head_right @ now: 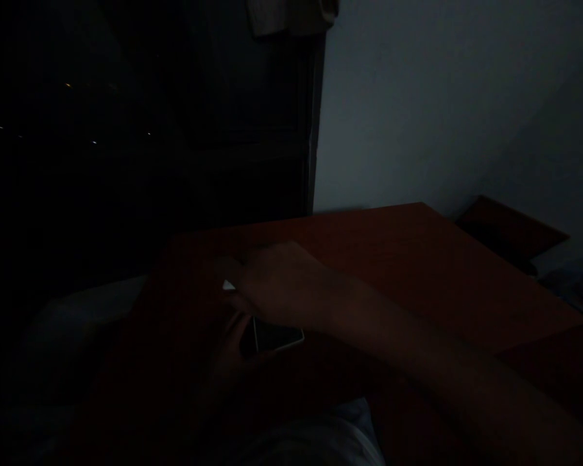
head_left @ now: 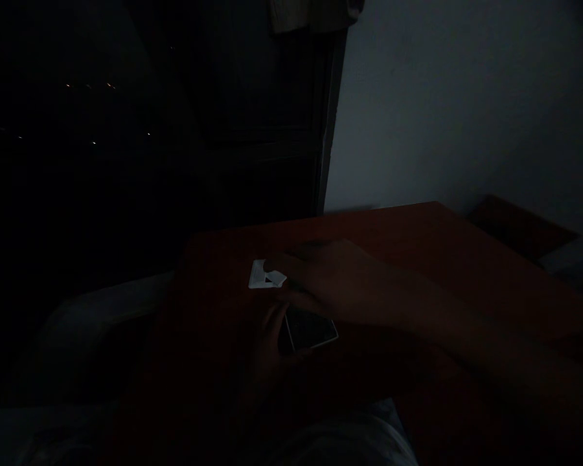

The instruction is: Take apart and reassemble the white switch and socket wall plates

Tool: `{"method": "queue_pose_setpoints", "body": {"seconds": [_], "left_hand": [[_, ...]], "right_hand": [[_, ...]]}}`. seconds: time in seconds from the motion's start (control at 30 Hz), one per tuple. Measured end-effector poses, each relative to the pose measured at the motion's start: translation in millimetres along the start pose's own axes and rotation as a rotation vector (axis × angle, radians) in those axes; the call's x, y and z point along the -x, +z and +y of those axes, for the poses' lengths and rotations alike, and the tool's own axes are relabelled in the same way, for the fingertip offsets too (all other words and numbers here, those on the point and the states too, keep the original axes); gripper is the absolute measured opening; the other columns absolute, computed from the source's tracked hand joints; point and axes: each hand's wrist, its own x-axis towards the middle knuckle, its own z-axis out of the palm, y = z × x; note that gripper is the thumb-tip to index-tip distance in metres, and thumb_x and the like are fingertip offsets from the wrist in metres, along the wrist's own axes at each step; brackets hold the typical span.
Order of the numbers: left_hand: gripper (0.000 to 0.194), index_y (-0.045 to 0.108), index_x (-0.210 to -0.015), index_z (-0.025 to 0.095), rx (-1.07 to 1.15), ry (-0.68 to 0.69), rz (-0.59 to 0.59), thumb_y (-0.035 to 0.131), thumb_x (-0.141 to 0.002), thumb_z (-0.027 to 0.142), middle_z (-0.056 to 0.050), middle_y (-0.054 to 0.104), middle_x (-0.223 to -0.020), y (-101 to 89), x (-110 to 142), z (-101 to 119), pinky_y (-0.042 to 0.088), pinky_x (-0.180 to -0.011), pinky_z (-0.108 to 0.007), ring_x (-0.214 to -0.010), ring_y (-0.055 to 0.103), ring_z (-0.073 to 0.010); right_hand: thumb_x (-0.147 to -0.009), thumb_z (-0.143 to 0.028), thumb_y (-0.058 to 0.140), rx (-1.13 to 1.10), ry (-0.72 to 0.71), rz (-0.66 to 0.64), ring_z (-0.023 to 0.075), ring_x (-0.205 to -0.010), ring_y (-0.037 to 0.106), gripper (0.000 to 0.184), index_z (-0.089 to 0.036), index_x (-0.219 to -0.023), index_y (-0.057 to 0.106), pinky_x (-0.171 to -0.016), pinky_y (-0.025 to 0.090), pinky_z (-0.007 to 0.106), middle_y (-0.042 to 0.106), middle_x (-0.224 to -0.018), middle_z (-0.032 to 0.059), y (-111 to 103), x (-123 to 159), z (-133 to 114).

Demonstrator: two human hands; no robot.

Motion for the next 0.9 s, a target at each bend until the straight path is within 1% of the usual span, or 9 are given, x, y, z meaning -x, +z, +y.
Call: {"method": "queue_pose_setpoints", "body": {"seconds": [0.2, 0.33, 0.4, 0.47, 0.53, 0.6, 0.67, 0.77, 0.9], "left_hand": [[0.081, 0.039, -0.140, 0.025, 0.001, 0.001, 0.009, 0.076, -0.070, 0.042, -0.010, 0.045, -0.143, -0.7, 1, 2, 0.033, -0.108, -0.050, -0.131, 0.040, -0.0338], [0.080, 0.040, -0.140, 0.026, 0.024, -0.012, 0.007, 0.075, -0.070, 0.042, -0.010, 0.045, -0.142, 0.7, 3, -1, 0.036, -0.106, -0.050, -0.130, 0.042, -0.0339], [0.081, 0.039, -0.140, 0.026, 0.032, -0.022, 0.002, 0.075, -0.069, 0.042, -0.010, 0.045, -0.143, 2.7, 3, -4, 0.036, -0.106, -0.051, -0.131, 0.041, -0.0343], [0.081, 0.038, -0.141, 0.026, 0.041, -0.039, -0.016, 0.075, -0.070, 0.041, -0.011, 0.043, -0.144, 4.7, 4, -7, 0.035, -0.106, -0.051, -0.131, 0.041, -0.0337], [0.080, 0.039, -0.140, 0.025, 0.053, -0.046, -0.030, 0.074, -0.070, 0.041, -0.010, 0.043, -0.144, 6.0, 4, -8, 0.035, -0.107, -0.050, -0.131, 0.041, -0.0328], [0.079, 0.039, -0.140, 0.025, 0.065, -0.050, -0.024, 0.074, -0.071, 0.041, -0.010, 0.041, -0.145, 5.9, 5, -8, 0.035, -0.107, -0.049, -0.132, 0.040, -0.0322], [0.079, 0.039, -0.140, 0.025, 0.073, -0.056, -0.024, 0.074, -0.071, 0.041, -0.011, 0.040, -0.146, 4.6, 5, -5, 0.035, -0.108, -0.048, -0.133, 0.038, -0.0319], [0.079, 0.039, -0.140, 0.022, 0.060, -0.055, -0.029, 0.074, -0.071, 0.043, -0.012, 0.040, -0.146, 2.2, 4, -2, 0.035, -0.108, -0.048, -0.133, 0.038, -0.0322], [0.080, 0.039, -0.140, 0.021, 0.023, -0.030, -0.018, 0.074, -0.071, 0.043, -0.012, 0.043, -0.144, 1.4, 3, -2, 0.038, -0.105, -0.047, -0.131, 0.041, -0.0328]], "right_hand": [[-0.091, -0.025, 0.052, -0.050, -0.026, -0.017, 0.0242, -0.099, 0.062, 0.047, -0.014, -0.136, 0.040, -0.077, 0.049, 0.036, 0.063, -0.116, 0.0142, -5, 7, 8], [-0.090, -0.022, 0.054, -0.146, -0.032, -0.010, 0.0219, -0.101, 0.062, 0.048, -0.015, -0.135, 0.040, -0.078, 0.048, 0.032, 0.062, -0.122, 0.0126, 0, 6, 18], [-0.090, -0.025, 0.052, -0.130, 0.036, -0.009, 0.0215, -0.091, 0.065, 0.042, -0.014, -0.130, 0.044, -0.070, 0.048, 0.030, 0.067, -0.111, 0.0106, 4, 4, 19], [-0.092, -0.036, 0.046, 0.010, 0.190, 0.000, 0.0240, -0.079, 0.067, 0.034, -0.013, -0.117, 0.053, -0.061, 0.045, 0.031, 0.070, -0.094, 0.0107, 8, 0, 17], [-0.095, -0.048, 0.037, 0.185, 0.338, 0.009, 0.0275, -0.072, 0.067, 0.042, -0.013, -0.100, 0.061, -0.057, 0.042, 0.032, 0.070, -0.082, 0.0126, 11, -4, 15], [-0.095, -0.052, 0.032, 0.256, 0.376, 0.006, 0.0286, -0.071, 0.067, 0.049, -0.014, -0.092, 0.063, -0.055, 0.040, 0.032, 0.070, -0.080, 0.0135, 12, -7, 14], [-0.096, -0.048, 0.035, 0.199, 0.295, 0.004, 0.0271, -0.074, 0.067, 0.042, -0.015, -0.096, 0.062, -0.056, 0.039, 0.031, 0.071, -0.085, 0.0119, 11, -8, 15], [-0.093, -0.036, 0.047, 0.028, 0.137, 0.003, 0.0238, -0.083, 0.066, 0.032, -0.015, -0.116, 0.055, -0.062, 0.042, 0.030, 0.070, -0.101, 0.0105, 8, -5, 19], [-0.088, -0.021, 0.055, -0.214, -0.037, -0.016, 0.0211, -0.108, 0.058, 0.049, -0.014, -0.135, 0.040, -0.081, 0.046, 0.030, 0.058, -0.128, 0.0135, 2, 3, 21]]}}
